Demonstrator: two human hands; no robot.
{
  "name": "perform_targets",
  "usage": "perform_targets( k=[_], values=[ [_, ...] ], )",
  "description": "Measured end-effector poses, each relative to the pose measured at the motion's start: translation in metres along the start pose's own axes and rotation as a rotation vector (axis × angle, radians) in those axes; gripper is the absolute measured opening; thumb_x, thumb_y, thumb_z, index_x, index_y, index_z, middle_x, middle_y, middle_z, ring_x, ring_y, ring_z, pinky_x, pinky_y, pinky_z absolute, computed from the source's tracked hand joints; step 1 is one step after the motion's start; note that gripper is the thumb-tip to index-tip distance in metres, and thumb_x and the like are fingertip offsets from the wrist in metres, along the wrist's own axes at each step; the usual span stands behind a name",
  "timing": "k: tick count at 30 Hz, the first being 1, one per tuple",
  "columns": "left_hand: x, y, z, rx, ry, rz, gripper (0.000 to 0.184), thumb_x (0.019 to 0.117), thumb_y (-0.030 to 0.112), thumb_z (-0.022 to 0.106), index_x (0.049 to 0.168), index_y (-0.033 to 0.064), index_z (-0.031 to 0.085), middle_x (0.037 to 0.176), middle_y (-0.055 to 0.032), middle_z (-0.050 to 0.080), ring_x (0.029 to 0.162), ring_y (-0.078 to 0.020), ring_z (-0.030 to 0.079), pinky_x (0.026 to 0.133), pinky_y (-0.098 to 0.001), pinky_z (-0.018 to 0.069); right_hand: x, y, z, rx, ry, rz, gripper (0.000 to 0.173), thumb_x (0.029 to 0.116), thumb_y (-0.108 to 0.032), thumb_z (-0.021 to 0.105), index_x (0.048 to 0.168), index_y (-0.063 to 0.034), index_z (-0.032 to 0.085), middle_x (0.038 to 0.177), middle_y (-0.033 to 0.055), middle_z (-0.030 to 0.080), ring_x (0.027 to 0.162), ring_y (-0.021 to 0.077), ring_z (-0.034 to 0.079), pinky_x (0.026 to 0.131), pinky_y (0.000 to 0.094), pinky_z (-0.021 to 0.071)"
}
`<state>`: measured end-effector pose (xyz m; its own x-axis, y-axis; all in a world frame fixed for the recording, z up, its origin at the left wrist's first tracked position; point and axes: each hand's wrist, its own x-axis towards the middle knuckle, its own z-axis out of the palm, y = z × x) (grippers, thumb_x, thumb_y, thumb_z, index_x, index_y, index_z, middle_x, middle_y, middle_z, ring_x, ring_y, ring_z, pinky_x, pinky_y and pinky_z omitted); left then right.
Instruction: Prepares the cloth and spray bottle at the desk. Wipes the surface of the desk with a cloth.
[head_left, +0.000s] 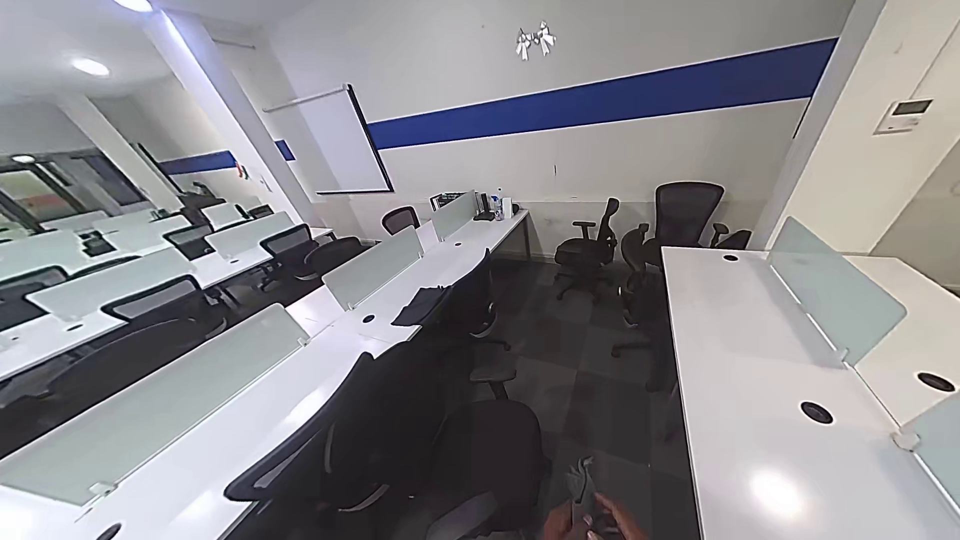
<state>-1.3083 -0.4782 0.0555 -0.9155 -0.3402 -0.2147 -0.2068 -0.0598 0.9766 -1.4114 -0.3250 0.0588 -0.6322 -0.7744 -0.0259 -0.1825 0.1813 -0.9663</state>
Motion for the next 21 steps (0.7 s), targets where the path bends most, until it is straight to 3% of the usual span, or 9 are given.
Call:
perform_targets(
  k=[2,3,7,11,14,16,19,21],
  values=[
    [0.042,0.02,-0.007,-0.139,-0.037,-0.004,0.038,0.1061,0.025,0.04,0.121,-0.0013,0.062,0.098,-0.0068,0.07,0.086,-0.0115,0.067,0.08,-0.0348,0.0574,0.045,-0.003,-0.019,-0.074,0.015,-0.058,0.072,0.0855,-0.03,0.078,0.145,0.0024,0.053,0.143,0.0254,0.054,0.129,0.0309,0.057,0.108,0.0445,0.0501],
    [0.062,0.032,-0.01,-0.187,-0.042,-0.028,0.044,0.1067,0.03,0.035,0.124,-0.0016,0.06,0.102,-0.0083,0.07,0.09,-0.0133,0.067,0.084,-0.0366,0.0581,0.067,-0.001,-0.025,-0.109,0.033,-0.079,0.072,0.0847,-0.032,0.078,0.145,-0.0002,0.055,0.146,0.0241,0.053,0.133,0.0309,0.054,0.111,0.045,0.0476],
    [0.156,0.065,-0.023,-0.226,0.012,-0.106,0.055,0.1099,0.039,0.026,0.13,-0.0011,0.058,0.115,-0.0118,0.067,0.102,-0.0153,0.065,0.09,-0.0359,0.0552,0.162,0.009,-0.042,-0.245,0.21,-0.184,0.065,0.0836,-0.032,0.078,0.142,-0.0086,0.061,0.14,0.0167,0.056,0.129,0.0248,0.056,0.106,0.0407,0.0516],
    [0.263,0.068,-0.049,-0.317,-0.007,-0.035,0.044,0.1105,0.032,0.032,0.125,0.0011,0.059,0.103,-0.0079,0.068,0.091,-0.0137,0.066,0.083,-0.0325,0.0563,0.267,0.026,-0.062,-0.298,0.279,-0.235,0.054,0.0852,-0.023,0.072,0.137,-0.0079,0.064,0.135,0.0138,0.058,0.124,0.0191,0.057,0.103,0.0331,0.0523],
    [0.342,0.073,-0.072,-0.348,-0.005,0.001,0.033,0.1088,0.019,0.043,0.124,-0.0048,0.061,0.108,-0.0142,0.07,0.1,-0.0205,0.07,0.094,-0.0393,0.0581,0.344,0.036,-0.08,-0.275,0.28,-0.232,0.044,0.0844,-0.011,0.066,0.127,-0.0029,0.069,0.131,0.0151,0.06,0.12,0.0176,0.059,0.1,0.0292,0.0531],
    [0.383,0.083,-0.085,-0.298,0.03,0.002,0.026,0.1067,0.015,0.049,0.116,-0.0041,0.064,0.1,-0.0118,0.071,0.093,-0.0178,0.07,0.089,-0.0363,0.0586,0.387,0.036,-0.091,-0.258,0.253,-0.21,0.042,0.0853,-0.007,0.062,0.127,-0.003,0.069,0.128,0.0135,0.063,0.117,0.0158,0.061,0.1,0.0288,0.0537],
    [0.445,0.1,-0.112,-0.176,0.02,0.039,0.024,0.1049,0.012,0.052,0.118,-0.0022,0.067,0.1,-0.0078,0.074,0.091,-0.0116,0.07,0.087,-0.0305,0.0584,0.454,0.034,-0.108,-0.167,0.247,-0.148,0.047,0.0875,-0.004,0.06,0.135,-0.002,0.062,0.123,0.0096,0.069,0.11,0.0116,0.067,0.096,0.0296,0.0574],
    [0.481,0.11,-0.128,-0.095,0.053,0.03,0.022,0.1053,0.014,0.052,0.111,-0.0002,0.068,0.089,-0.0045,0.071,0.08,-0.0093,0.067,0.077,-0.028,0.0565,0.493,0.034,-0.115,-0.037,0.291,-0.087,0.043,0.0905,-0.004,0.061,0.134,-0.0003,0.058,0.114,0.0063,0.073,0.101,0.0084,0.07,0.089,0.0272,0.06]
  ],
)
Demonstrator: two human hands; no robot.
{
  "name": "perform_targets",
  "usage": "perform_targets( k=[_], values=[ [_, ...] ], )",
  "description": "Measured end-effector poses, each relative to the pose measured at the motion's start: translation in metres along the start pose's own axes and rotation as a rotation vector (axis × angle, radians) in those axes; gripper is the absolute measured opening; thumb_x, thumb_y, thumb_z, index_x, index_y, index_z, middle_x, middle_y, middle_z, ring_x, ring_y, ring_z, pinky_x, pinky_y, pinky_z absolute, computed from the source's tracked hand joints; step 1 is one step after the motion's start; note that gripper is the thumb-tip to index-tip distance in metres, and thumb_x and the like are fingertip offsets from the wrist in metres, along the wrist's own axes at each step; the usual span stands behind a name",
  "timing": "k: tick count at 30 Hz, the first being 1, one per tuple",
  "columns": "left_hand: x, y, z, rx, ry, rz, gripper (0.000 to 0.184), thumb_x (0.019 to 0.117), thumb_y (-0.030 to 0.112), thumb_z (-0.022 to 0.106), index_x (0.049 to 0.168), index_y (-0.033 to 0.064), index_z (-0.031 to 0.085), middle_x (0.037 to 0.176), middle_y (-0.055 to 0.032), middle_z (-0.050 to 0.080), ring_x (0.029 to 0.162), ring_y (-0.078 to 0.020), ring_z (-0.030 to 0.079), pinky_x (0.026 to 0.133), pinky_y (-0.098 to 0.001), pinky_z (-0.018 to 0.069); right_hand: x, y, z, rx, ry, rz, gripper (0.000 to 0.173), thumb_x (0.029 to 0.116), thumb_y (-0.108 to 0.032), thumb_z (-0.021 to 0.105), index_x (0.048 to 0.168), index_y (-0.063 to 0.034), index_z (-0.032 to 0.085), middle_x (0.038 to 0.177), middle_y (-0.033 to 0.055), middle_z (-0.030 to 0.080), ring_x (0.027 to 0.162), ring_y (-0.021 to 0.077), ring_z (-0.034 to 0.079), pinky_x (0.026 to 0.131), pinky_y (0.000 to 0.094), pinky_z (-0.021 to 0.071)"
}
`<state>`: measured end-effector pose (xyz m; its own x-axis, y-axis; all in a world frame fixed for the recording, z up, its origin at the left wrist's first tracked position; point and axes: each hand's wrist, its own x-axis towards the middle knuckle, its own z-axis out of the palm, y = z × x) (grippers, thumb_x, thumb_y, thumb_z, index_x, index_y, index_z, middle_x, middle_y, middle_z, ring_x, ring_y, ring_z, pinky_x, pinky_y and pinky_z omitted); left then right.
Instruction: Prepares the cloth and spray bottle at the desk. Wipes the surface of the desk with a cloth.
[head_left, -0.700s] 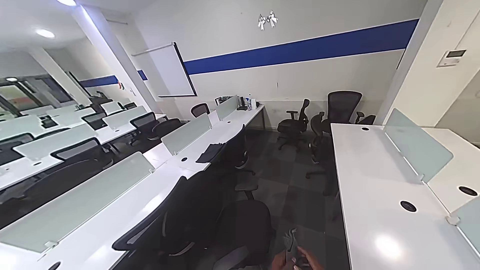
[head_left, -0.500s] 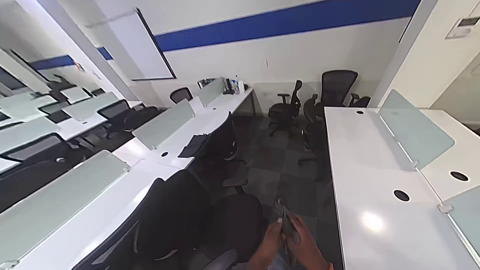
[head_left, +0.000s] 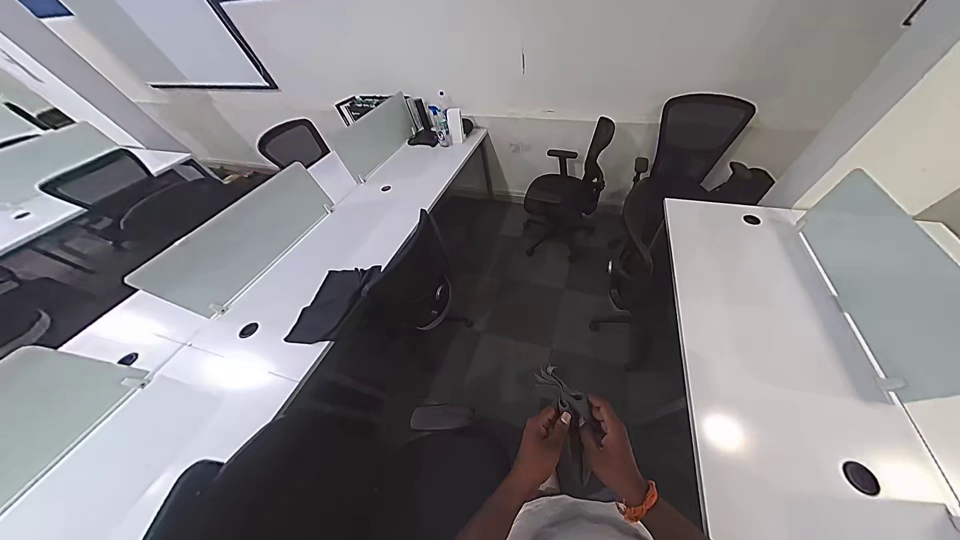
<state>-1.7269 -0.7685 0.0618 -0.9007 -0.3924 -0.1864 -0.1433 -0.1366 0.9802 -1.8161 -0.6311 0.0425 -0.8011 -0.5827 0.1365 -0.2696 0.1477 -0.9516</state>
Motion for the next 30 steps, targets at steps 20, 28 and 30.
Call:
perform_targets(
  k=[20,28,30],
  values=[
    [0.408,0.055,-0.087,-0.056,0.592,-0.071,0.028,0.1071,0.014,0.047,0.088,0.0014,0.063,0.063,0.0009,0.05,0.053,-0.0077,0.046,0.053,-0.0244,0.042,0.479,0.092,0.021,-0.101,-0.034,-0.091,0.021,0.0926,-0.018,0.067,0.1,-0.0002,0.076,0.098,0.0111,0.068,0.08,0.0101,0.068,0.07,0.0234,0.0599],
    [0.547,0.069,-0.135,-0.061,0.62,0.052,0.026,0.1039,0.007,0.043,0.098,-0.0015,0.067,0.077,-0.0037,0.065,0.07,-0.0079,0.062,0.07,-0.0258,0.0534,0.611,0.096,0.098,-0.253,-0.342,-0.352,0.026,0.0956,-0.014,0.062,0.115,-0.0057,0.077,0.11,0.0121,0.072,0.099,0.0206,0.071,0.087,0.0363,0.0604],
    [0.584,0.065,-0.165,-0.085,0.619,0.045,0.027,0.1042,0.008,0.043,0.099,-0.0015,0.068,0.078,-0.0042,0.066,0.072,-0.0087,0.063,0.071,-0.0271,0.0542,0.652,0.104,0.119,-0.272,-0.378,-0.366,0.027,0.0956,-0.014,0.062,0.117,-0.0049,0.076,0.111,0.0128,0.072,0.102,0.0207,0.07,0.09,0.0361,0.0597]
  ],
)
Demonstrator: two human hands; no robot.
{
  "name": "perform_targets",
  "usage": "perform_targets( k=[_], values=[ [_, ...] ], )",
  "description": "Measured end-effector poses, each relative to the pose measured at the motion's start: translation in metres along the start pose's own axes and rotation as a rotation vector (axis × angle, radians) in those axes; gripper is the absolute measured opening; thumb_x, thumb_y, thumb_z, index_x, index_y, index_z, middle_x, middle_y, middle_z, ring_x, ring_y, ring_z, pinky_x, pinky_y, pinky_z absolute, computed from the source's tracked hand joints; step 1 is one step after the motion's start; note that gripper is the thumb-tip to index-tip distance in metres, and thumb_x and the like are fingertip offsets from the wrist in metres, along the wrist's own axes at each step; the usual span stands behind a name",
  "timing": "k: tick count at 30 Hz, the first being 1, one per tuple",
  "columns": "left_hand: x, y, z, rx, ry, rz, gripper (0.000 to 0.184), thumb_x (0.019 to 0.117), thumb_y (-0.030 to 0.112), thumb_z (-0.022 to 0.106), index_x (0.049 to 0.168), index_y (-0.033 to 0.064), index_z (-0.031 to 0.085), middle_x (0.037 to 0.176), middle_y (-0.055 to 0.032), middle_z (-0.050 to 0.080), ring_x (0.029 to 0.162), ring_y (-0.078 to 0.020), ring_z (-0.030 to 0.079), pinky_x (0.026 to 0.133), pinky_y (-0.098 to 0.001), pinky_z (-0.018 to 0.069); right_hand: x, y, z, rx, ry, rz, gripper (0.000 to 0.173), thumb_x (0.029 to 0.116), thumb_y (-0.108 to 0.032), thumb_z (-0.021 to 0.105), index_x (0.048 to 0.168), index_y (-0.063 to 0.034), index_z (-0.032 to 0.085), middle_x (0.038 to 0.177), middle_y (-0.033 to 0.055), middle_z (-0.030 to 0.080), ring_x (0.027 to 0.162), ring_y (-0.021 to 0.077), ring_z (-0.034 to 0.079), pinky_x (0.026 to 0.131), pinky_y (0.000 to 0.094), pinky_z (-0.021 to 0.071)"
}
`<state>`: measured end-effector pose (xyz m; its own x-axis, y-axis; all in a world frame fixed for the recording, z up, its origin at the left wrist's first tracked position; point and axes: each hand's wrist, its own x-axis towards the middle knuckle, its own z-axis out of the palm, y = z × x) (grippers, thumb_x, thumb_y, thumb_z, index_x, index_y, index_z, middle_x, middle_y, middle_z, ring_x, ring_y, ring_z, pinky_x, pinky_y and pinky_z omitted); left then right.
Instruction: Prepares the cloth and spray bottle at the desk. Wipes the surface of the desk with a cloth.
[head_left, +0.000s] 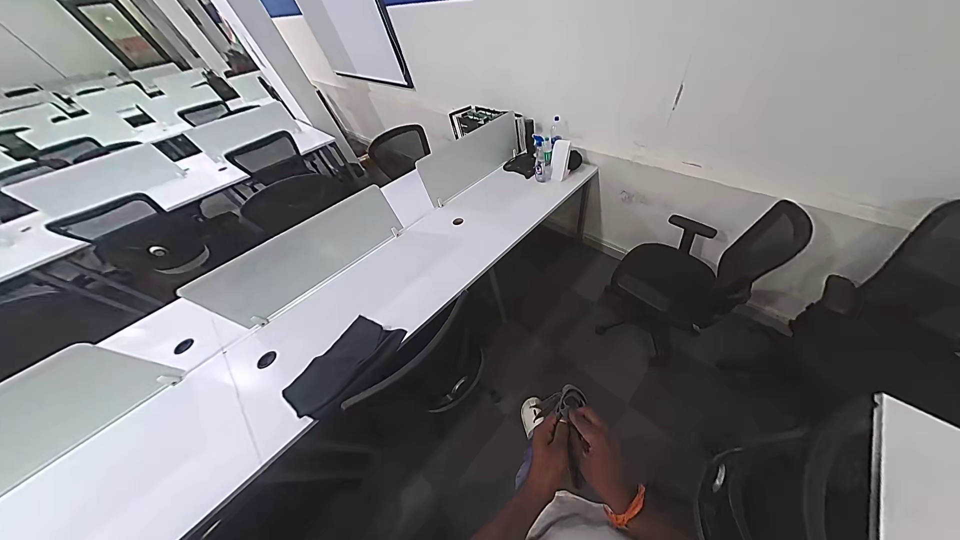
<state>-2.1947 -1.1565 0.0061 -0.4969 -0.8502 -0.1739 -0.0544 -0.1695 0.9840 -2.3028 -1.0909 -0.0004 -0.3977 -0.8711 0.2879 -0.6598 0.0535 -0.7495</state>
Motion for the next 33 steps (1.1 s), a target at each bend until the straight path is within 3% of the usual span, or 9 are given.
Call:
perform_targets(
  k=[6,10,14,17,20,23,27,31,33],
  values=[
    [0.147,-0.003,-0.02,-0.049,-0.027,-0.004,0.035,0.1053,0.011,0.037,0.107,-0.0052,0.068,0.095,-0.01,0.071,0.09,-0.0112,0.068,0.086,-0.0309,0.056,0.129,0.045,0.036,-0.02,-0.09,0.031,0.031,0.0949,-0.011,0.062,0.122,-0.0002,0.071,0.115,0.0165,0.069,0.104,0.0223,0.069,0.093,0.0359,0.0585],
    [0.234,0.022,-0.033,0.067,-0.08,-0.001,0.037,0.1069,0.014,0.037,0.114,-0.0047,0.067,0.098,-0.0117,0.072,0.091,-0.0119,0.069,0.088,-0.0328,0.0569,0.212,0.043,0.05,-0.085,0.013,0.129,0.025,0.0867,-0.008,0.068,0.109,0.0021,0.075,0.104,0.0158,0.073,0.093,0.0232,0.073,0.084,0.0384,0.0613],
    [0.299,0.041,-0.046,0.098,-0.097,-0.01,0.041,0.1086,0.016,0.034,0.131,-0.0033,0.062,0.115,-0.0141,0.072,0.106,-0.0138,0.069,0.099,-0.0341,0.054,0.274,0.055,0.068,-0.06,0.021,0.176,0.03,0.0847,-0.007,0.07,0.113,0.0028,0.074,0.109,0.0166,0.072,0.094,0.0232,0.072,0.084,0.0396,0.0618],
    [0.346,0.049,-0.051,0.073,-0.028,0.023,0.041,0.1088,0.015,0.034,0.133,-0.0025,0.062,0.121,-0.0136,0.072,0.112,-0.0129,0.069,0.103,-0.0327,0.053,0.326,0.064,0.076,-0.074,0.0,0.129,0.031,0.0854,-0.009,0.07,0.115,0.0008,0.074,0.11,0.0149,0.072,0.096,0.0212,0.072,0.085,0.0372,0.0617],
    [0.387,0.054,-0.053,0.07,-0.003,0.02,0.04,0.1088,0.015,0.035,0.13,-0.0024,0.064,0.119,-0.0132,0.072,0.11,-0.012,0.069,0.101,-0.0321,0.0537,0.374,0.08,0.085,-0.035,-0.077,0.067,0.031,0.0862,-0.008,0.068,0.115,0.0022,0.073,0.111,0.016,0.071,0.101,0.0223,0.071,0.09,0.0359,0.0597],
    [0.437,0.061,-0.06,0.068,-0.038,-0.01,0.041,0.1073,0.016,0.041,0.142,-0.0021,0.054,0.127,-0.0146,0.069,0.114,-0.0144,0.068,0.104,-0.035,0.0535,0.423,0.102,0.088,0.109,-0.321,0.056,0.055,0.0806,-0.005,0.07,0.134,0.0069,0.061,0.133,0.0241,0.06,0.121,0.0292,0.062,0.102,0.0404,0.0541],
    [0.51,0.065,-0.066,0.14,-0.064,-0.027,0.04,0.1026,0.016,0.053,0.14,0.0031,0.057,0.106,-0.0087,0.074,0.093,-0.0137,0.072,0.088,-0.0356,0.0595,0.493,0.147,0.084,0.298,-0.581,0.076,0.075,0.0743,-0.001,0.07,0.146,0.0057,0.048,0.149,0.024,0.047,0.134,0.0276,0.054,0.109,0.0398,0.0493],
    [0.584,0.087,-0.061,0.464,-0.135,-0.025,0.037,0.102,0.015,0.053,0.137,0.0061,0.061,0.107,-0.0111,0.074,0.094,-0.0183,0.072,0.09,-0.0414,0.0583,0.566,0.2,0.076,0.363,-0.611,0.055,0.065,0.0807,0.0,0.067,0.145,0.0033,0.053,0.146,0.0211,0.054,0.132,0.0242,0.057,0.11,0.0382,0.0498],
    [0.616,0.101,-0.056,0.618,-0.21,-0.067,0.036,0.1021,0.013,0.05,0.136,0.0056,0.062,0.113,-0.0149,0.072,0.101,-0.0249,0.071,0.094,-0.0469,0.0558,0.599,0.225,0.073,0.204,-0.483,0.005,0.052,0.087,-0.013,0.072,0.138,-0.0044,0.061,0.134,0.0144,0.064,0.124,0.0227,0.062,0.107,0.0398,0.052]
  ],
)
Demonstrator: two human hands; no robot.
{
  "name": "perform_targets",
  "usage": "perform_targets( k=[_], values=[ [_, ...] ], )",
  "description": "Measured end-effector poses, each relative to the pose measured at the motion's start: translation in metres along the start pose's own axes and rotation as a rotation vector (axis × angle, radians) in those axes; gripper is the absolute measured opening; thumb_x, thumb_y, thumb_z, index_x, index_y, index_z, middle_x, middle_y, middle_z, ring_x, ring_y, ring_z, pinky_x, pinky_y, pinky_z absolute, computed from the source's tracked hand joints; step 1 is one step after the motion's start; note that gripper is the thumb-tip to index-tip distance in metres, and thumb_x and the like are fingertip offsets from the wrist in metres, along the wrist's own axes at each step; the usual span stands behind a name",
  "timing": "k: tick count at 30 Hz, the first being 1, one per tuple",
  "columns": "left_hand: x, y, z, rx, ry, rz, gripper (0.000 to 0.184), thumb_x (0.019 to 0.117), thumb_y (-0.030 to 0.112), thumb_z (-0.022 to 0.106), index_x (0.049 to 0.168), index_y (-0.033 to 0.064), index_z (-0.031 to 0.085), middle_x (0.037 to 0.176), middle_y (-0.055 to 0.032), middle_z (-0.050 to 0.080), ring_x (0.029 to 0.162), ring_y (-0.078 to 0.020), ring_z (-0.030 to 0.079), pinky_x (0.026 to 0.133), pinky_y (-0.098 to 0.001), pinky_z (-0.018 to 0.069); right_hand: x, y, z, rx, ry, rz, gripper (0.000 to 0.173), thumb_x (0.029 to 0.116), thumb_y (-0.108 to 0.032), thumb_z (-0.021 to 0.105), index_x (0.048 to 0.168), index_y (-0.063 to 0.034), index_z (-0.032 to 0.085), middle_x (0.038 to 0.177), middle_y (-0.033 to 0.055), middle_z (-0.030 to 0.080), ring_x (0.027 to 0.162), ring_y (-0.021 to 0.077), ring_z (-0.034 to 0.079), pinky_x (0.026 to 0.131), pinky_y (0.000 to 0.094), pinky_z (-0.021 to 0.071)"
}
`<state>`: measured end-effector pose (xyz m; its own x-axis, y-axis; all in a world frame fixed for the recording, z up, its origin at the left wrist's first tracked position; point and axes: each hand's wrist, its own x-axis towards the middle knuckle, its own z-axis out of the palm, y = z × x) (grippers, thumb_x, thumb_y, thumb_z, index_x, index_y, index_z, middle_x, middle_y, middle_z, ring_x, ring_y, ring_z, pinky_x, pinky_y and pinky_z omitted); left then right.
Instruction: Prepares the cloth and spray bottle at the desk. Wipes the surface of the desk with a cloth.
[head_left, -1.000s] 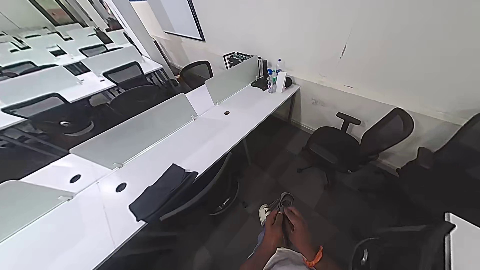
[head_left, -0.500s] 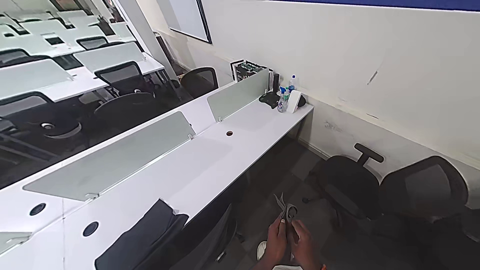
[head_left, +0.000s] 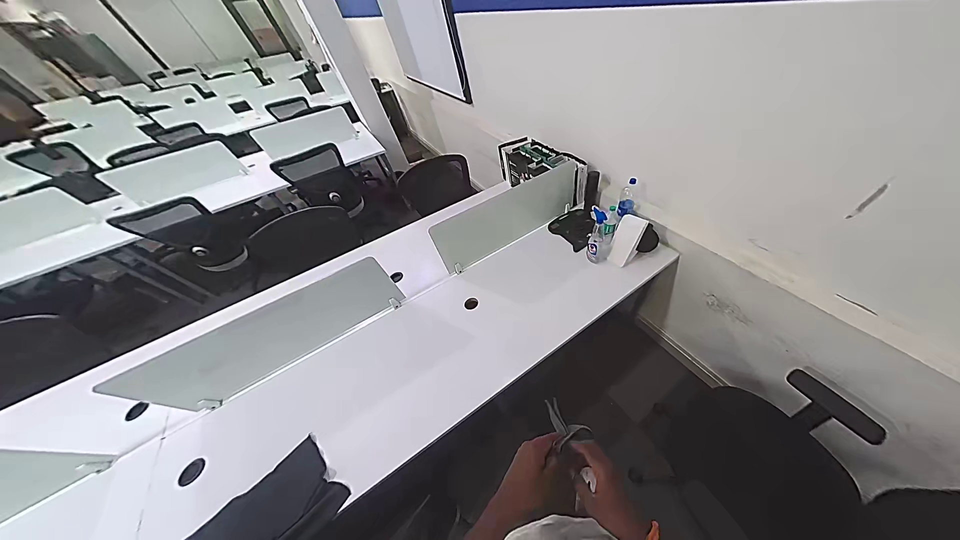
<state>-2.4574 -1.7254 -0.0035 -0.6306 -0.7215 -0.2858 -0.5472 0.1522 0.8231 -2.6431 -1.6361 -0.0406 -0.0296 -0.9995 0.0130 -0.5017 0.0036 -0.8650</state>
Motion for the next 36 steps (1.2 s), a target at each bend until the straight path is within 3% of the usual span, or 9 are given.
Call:
perform_targets(
  k=[3,6,8,14,18,20,24,28,36],
  values=[
    [0.041,0.03,-0.018,0.209,-0.145,-0.015,0.034,0.1031,0.018,0.048,0.132,0.0064,0.063,0.12,-0.0158,0.07,0.11,-0.0303,0.068,0.099,-0.0534,0.0526,0.044,0.027,-0.035,-0.272,0.159,-0.151,0.076,0.0767,-0.041,0.082,0.143,-0.0139,0.057,0.138,0.0105,0.061,0.131,0.0289,0.055,0.11,0.0522,0.0452],
    [0.076,0.047,-0.033,0.267,-0.236,0.118,0.031,0.1013,0.017,0.051,0.126,0.0047,0.065,0.116,-0.0162,0.07,0.108,-0.0313,0.069,0.097,-0.0541,0.0532,0.086,0.033,-0.07,-0.305,-0.116,-0.235,0.089,0.0753,-0.046,0.084,0.153,-0.0234,0.046,0.157,0.0,0.047,0.149,0.0219,0.037,0.121,0.0618,0.0259],
    [0.101,0.048,-0.049,0.245,-0.26,0.206,0.03,0.0996,0.014,0.053,0.124,0.0036,0.066,0.114,-0.0167,0.071,0.105,-0.0313,0.07,0.096,-0.0537,0.0542,0.118,0.038,-0.091,-0.224,-0.342,-0.175,0.074,0.0795,-0.038,0.083,0.146,-0.0227,0.054,0.146,-0.0025,0.058,0.141,0.0164,0.048,0.124,0.0598,0.0226],
    [0.172,-0.003,-0.118,-0.094,-0.141,0.288,0.032,0.1007,0.008,0.045,0.125,0.0019,0.066,0.107,-0.0158,0.072,0.098,-0.0217,0.07,0.092,-0.0444,0.0563,0.204,0.084,-0.124,-0.017,-0.468,0.058,0.03,0.0912,-0.013,0.066,0.121,-0.0127,0.071,0.107,0.0066,0.074,0.096,0.0166,0.07,0.089,0.0393,0.0566],
    [0.231,-0.05,-0.131,-0.532,-0.047,0.295,0.035,0.1036,0.013,0.038,0.119,-0.0003,0.067,0.109,-0.0077,0.073,0.101,-0.0106,0.069,0.094,-0.0355,0.0562,0.254,0.087,-0.143,0.122,-0.315,0.053,0.037,0.0876,-0.002,0.066,0.122,-0.0126,0.071,0.114,0.0003,0.074,0.102,0.007,0.07,0.093,0.03,0.0577],
    [0.263,-0.059,-0.135,-0.616,-0.098,0.292,0.029,0.0959,0.008,0.053,0.122,0.0008,0.064,0.11,-0.0079,0.072,0.1,-0.0133,0.068,0.092,-0.0377,0.0568,0.282,0.08,-0.156,0.164,-0.247,0.036,0.031,0.0901,-0.005,0.069,0.121,-0.0116,0.072,0.115,-0.0015,0.075,0.104,0.005,0.069,0.095,0.0274,0.0574],
    [0.32,-0.058,-0.149,-0.462,-0.293,0.383,0.074,0.0737,-0.003,0.078,0.142,0.0048,0.048,0.133,-0.0099,0.065,0.122,-0.0193,0.063,0.105,-0.0416,0.053,0.335,0.069,-0.179,0.199,-0.126,-0.051,0.027,0.0908,-0.006,0.067,0.117,-0.0072,0.074,0.112,0.0002,0.076,0.102,0.0047,0.07,0.094,0.0248,0.0579],
    [0.357,-0.054,-0.16,-0.44,-0.244,0.388,0.071,0.0788,0.015,0.086,0.14,0.0049,0.053,0.129,-0.0111,0.067,0.119,-0.0173,0.064,0.105,-0.04,0.0528,0.375,0.053,-0.189,0.284,0.017,-0.103,0.021,0.0934,-0.006,0.064,0.111,-0.006,0.076,0.106,0.0007,0.078,0.099,0.0064,0.072,0.091,0.025,0.0596],
    [0.377,-0.069,-0.176,-0.835,0.075,0.466,0.054,0.0838,0.007,0.081,0.134,0.005,0.062,0.131,-0.0051,0.069,0.122,-0.0171,0.065,0.107,-0.0405,0.0531,0.451,0.039,-0.176,0.574,0.011,0.08,0.021,0.0942,-0.002,0.063,0.107,-0.01,0.076,0.101,-0.0031,0.077,0.094,0.0048,0.071,0.089,0.0255,0.0591]
  ],
)
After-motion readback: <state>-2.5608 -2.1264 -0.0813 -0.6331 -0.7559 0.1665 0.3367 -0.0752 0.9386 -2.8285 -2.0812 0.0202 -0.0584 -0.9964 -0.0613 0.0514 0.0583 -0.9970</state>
